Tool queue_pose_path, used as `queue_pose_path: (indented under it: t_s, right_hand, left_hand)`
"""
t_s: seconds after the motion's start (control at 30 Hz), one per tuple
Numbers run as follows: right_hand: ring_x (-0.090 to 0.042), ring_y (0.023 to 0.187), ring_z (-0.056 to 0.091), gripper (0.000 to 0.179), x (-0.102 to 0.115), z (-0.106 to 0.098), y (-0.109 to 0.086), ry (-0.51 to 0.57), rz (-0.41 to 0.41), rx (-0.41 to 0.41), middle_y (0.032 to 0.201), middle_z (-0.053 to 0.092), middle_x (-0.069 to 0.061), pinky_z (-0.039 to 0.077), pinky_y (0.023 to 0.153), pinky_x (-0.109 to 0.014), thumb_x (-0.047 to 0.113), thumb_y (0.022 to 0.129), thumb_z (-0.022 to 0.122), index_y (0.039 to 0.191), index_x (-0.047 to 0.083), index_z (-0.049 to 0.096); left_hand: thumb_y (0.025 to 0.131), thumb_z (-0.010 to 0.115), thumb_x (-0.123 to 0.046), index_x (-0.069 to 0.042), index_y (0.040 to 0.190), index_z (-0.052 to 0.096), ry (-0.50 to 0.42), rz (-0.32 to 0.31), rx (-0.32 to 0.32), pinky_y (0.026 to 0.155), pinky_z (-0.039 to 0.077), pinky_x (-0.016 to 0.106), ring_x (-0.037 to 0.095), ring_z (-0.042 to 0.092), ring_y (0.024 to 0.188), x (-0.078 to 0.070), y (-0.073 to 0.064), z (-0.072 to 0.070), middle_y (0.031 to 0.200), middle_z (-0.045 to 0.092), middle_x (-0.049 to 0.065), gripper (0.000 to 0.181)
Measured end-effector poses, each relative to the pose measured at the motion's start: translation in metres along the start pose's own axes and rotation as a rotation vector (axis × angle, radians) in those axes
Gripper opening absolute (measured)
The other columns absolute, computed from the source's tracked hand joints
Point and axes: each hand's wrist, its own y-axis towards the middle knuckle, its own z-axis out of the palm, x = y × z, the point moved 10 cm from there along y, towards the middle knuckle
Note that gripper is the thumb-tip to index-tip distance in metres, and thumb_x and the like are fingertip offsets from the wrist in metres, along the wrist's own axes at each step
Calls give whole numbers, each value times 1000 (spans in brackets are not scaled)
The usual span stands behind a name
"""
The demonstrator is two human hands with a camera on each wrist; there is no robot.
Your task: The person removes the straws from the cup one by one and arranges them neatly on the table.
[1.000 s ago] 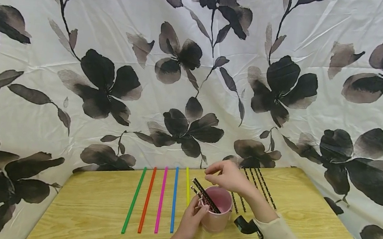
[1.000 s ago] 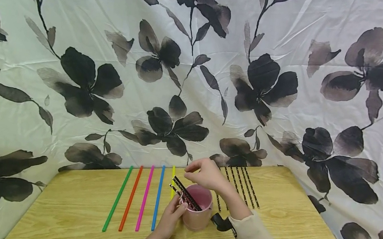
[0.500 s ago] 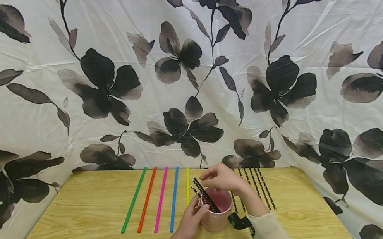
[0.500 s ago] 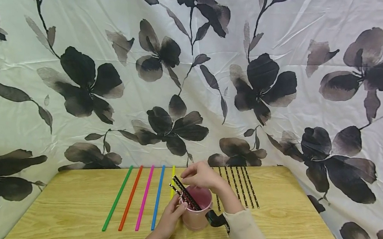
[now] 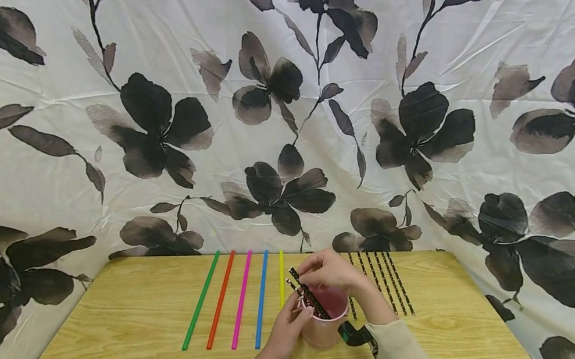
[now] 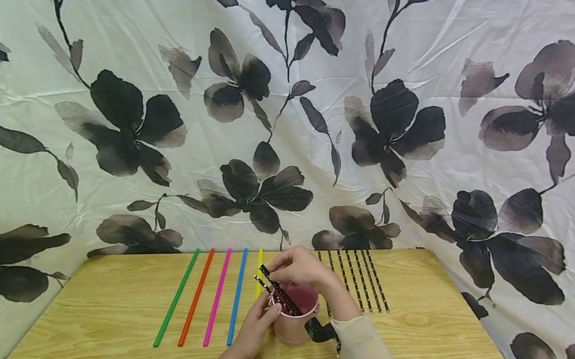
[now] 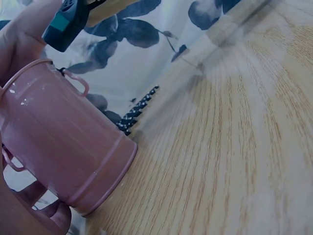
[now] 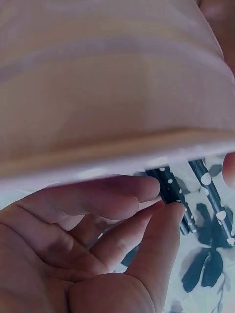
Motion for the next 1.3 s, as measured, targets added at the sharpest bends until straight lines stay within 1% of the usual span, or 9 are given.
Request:
queue_pose_path:
  t_s: [0.1,0.3,0.4,0.5,0.7,0.87,1.0,1.13,1.3]
  right_hand:
    - [-14,62,58,12,1,1,-1,-9,-8,3,80,69,-6,50,56,-27,4,85,71,95,-1,73]
    - [-14,78,63,9,5,4,-4,-124,-52,26,86,70,-3,52,69,-28,9,84,74,92,4,75]
    - [-14,77,62,6,6,6,-5,-146,-62,28,83,70,-3,52,68,-29,9,84,73,89,5,75]
    - [-14,72,60,6,8,5,-5,-135,-57,17,81,68,-4,50,64,-29,8,85,71,88,4,73]
    - [-22,62,65,12,10,3,-3,-26,-39,-19,81,67,-7,55,60,-35,7,88,68,93,-3,68]
    - [-28,63,66,11,14,-2,-1,25,-66,-56,81,68,-7,55,60,-37,6,88,66,93,-4,65]
    - [-25,65,65,12,18,-13,-4,46,-69,-134,86,70,-7,50,55,-32,8,92,63,97,-2,61]
    - [-19,67,58,16,26,-32,-7,157,-96,-263,91,70,-5,43,52,-26,12,96,60,104,-2,59]
    - [-12,69,48,9,34,-57,-17,491,-178,-441,91,66,-2,36,55,-21,10,98,57,103,3,57]
  left_hand:
    - [102,50,-22,-13,150,34,-4,7,0,99,40,33,30,51,122,-1,0,0,140,49,17,52]
    - [101,51,-22,-14,151,34,-6,8,3,99,40,33,31,50,123,0,0,0,143,46,15,53]
    - [102,51,-23,-13,151,33,4,10,3,99,40,35,32,50,123,0,0,0,145,44,16,53]
    - [102,50,-24,-11,152,30,16,0,3,100,39,39,34,49,123,1,0,0,146,42,18,55]
    - [103,48,-25,-8,153,25,4,-32,16,103,37,44,35,46,127,5,1,1,146,40,21,58]
    - [103,49,-23,-8,152,27,-8,-33,18,103,37,44,34,47,126,4,1,1,145,42,20,56]
    - [102,50,-24,-8,151,29,4,-35,7,103,36,48,36,47,126,4,1,0,146,40,22,56]
    - [102,50,-24,-7,150,33,8,-19,4,104,36,51,36,47,125,3,1,0,146,40,23,53]
    - [102,50,-21,-7,147,37,-6,-2,7,105,36,49,36,48,125,3,0,0,145,41,23,48]
